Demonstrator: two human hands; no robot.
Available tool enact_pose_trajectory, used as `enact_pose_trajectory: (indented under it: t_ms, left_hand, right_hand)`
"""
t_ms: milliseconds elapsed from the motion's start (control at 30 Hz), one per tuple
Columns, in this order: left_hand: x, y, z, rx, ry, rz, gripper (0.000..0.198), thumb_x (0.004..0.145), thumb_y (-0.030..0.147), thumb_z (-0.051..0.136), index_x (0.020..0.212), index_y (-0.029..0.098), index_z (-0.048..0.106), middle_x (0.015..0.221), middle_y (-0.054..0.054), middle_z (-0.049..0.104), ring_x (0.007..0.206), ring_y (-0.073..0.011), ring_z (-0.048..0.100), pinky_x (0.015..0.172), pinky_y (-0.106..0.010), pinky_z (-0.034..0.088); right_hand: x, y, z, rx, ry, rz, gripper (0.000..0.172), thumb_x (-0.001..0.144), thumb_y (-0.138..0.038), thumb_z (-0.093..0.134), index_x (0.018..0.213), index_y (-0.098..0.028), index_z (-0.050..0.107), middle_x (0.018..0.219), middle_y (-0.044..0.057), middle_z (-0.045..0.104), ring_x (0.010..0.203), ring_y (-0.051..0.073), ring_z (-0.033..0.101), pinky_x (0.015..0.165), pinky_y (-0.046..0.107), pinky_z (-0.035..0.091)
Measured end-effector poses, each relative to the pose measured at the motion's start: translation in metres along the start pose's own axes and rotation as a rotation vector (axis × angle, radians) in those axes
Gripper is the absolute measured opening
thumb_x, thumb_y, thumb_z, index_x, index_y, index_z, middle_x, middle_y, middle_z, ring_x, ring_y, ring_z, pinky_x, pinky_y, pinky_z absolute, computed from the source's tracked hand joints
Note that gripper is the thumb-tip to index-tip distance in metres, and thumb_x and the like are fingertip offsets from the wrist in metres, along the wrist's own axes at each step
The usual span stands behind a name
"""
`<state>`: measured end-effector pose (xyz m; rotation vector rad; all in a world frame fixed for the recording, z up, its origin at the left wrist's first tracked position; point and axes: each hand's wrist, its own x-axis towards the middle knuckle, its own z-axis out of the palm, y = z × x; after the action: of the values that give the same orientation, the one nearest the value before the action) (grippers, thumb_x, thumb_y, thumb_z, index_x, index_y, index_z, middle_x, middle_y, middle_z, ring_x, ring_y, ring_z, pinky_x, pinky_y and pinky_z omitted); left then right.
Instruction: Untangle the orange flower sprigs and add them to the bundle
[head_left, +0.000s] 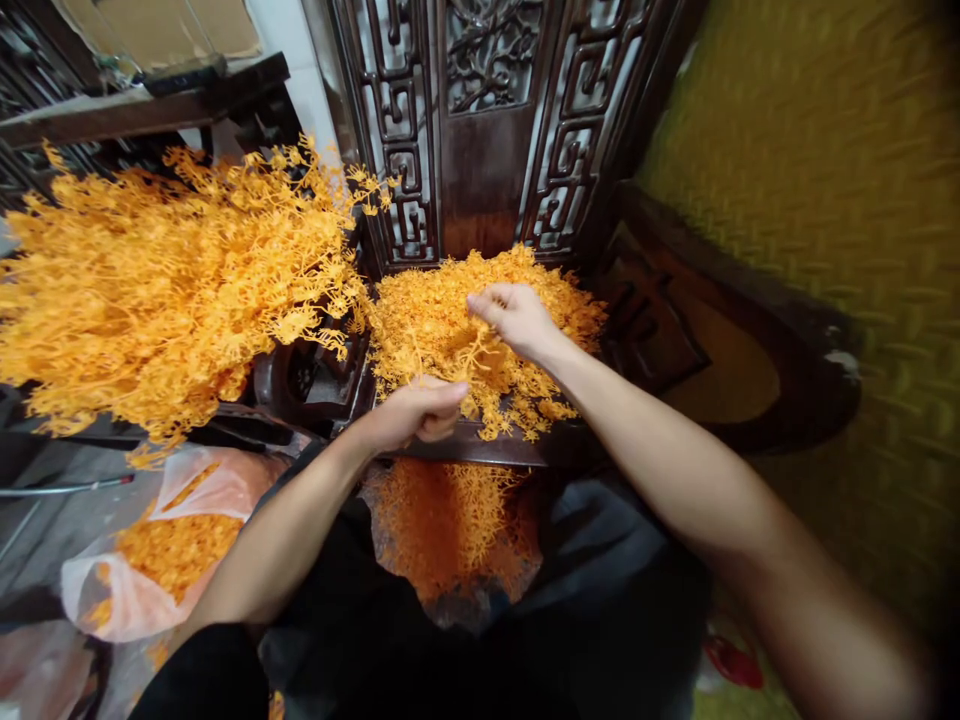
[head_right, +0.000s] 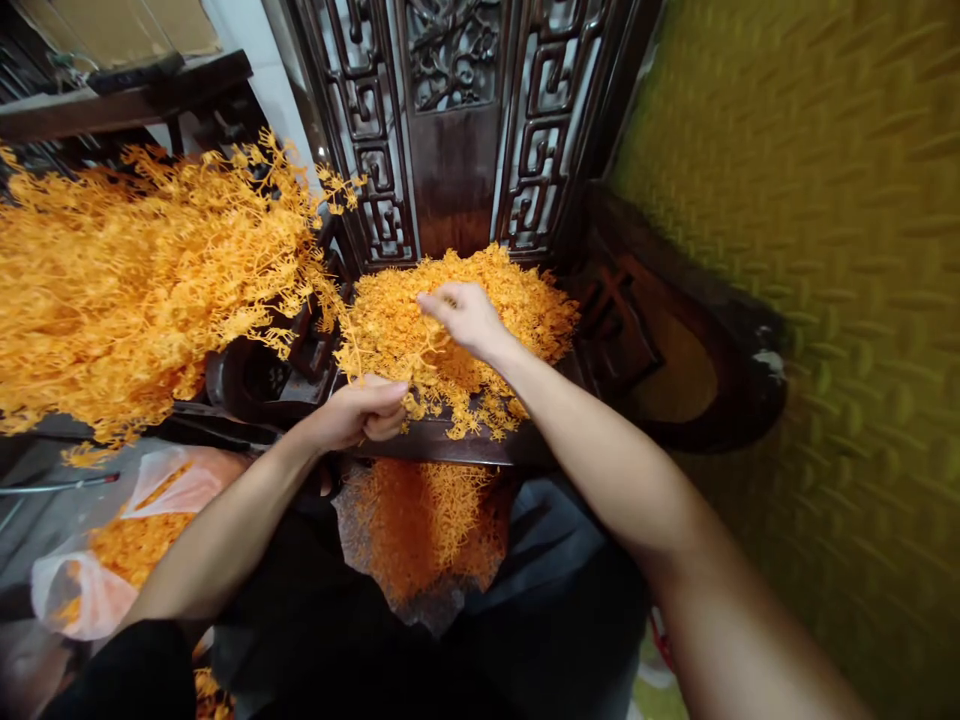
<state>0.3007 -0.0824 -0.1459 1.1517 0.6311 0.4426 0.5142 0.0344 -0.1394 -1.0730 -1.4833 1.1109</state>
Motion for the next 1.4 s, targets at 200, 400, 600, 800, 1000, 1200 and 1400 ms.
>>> enact_pose_trajectory:
  t_ms: [200,400,600,800,1000,1200,1400]
  left_hand:
    - [-0.009,-0.003,-0.009,0.071,0.043,0.069,0.059,0.098,0.053,0.054,0.054,0.019,0.034,0.049,0.006,0.028,0.046,-0.0061,0.022,0.049,-0.026,0.014]
    - [-0.006,-0.004,-0.016,-0.052,0.087,0.178,0.062,0.094,0.056,0.058,0.053,0.020,0.028,0.048,0.007,0.023,0.044,-0.0062,0.021,0.049,-0.026,0.017]
    - [0.004,0.001,-0.008,-0.215,0.090,0.226,0.071,0.088,0.064,0.060,0.051,0.020,0.018,0.045,0.007,0.017,0.041,-0.0064,0.018,0.047,-0.025,0.019]
    - [0.009,0.013,0.004,-0.296,-0.007,0.244,0.075,0.089,0.064,0.057,0.049,0.019,0.012,0.044,0.006,0.011,0.040,-0.0067,0.016,0.046,-0.025,0.019]
    - [0.003,0.012,0.001,-0.268,0.050,0.177,0.070,0.090,0.059,0.058,0.051,0.019,0.015,0.045,0.007,0.013,0.039,-0.0060,0.013,0.045,-0.024,0.017]
    - [-0.023,0.007,-0.018,-0.266,0.002,0.227,0.067,0.093,0.054,0.058,0.051,0.020,0.017,0.045,0.007,0.014,0.040,-0.0057,0.014,0.044,-0.024,0.015]
    - [-0.029,-0.018,-0.015,-0.161,-0.191,0.023,0.054,0.101,0.050,0.048,0.060,0.020,0.031,0.049,0.007,0.021,0.042,-0.0068,0.018,0.046,-0.025,0.014]
  right_hand:
    - [0.006,0.016,-0.026,0.444,0.146,0.238,0.033,0.092,-0.042,0.071,0.078,-0.019,0.054,0.070,0.000,0.055,0.056,0.009,0.050,0.045,0.020,0.039]
    - [-0.031,0.008,0.016,0.584,-0.236,0.386,0.026,0.091,-0.037,0.072,0.105,-0.017,0.064,0.075,-0.001,0.057,0.054,0.006,0.045,0.038,0.014,0.024]
    - [-0.043,-0.009,0.045,0.688,-0.497,0.362,0.058,0.072,-0.064,0.083,0.099,-0.020,0.057,0.069,-0.006,0.046,0.050,0.004,0.033,0.039,0.017,0.016]
    - [-0.037,-0.002,0.038,0.589,-0.531,0.204,0.057,0.071,-0.067,0.082,0.081,-0.019,0.053,0.060,-0.008,0.045,0.045,0.003,0.032,0.039,0.016,0.019]
    - [-0.020,0.015,-0.004,0.065,-0.325,0.016,0.043,0.076,-0.051,0.083,0.070,-0.018,0.056,0.054,-0.006,0.050,0.043,0.004,0.039,0.040,0.018,0.028]
    - [-0.023,0.032,-0.063,-0.114,-0.076,0.004,0.036,0.083,-0.043,0.078,0.070,-0.018,0.056,0.063,0.001,0.062,0.045,0.007,0.049,0.037,0.019,0.032]
    - [-0.058,0.001,-0.035,0.054,-0.409,0.104,0.037,0.089,-0.051,0.072,0.106,-0.018,0.067,0.067,-0.003,0.059,0.046,0.006,0.045,0.038,0.021,0.030]
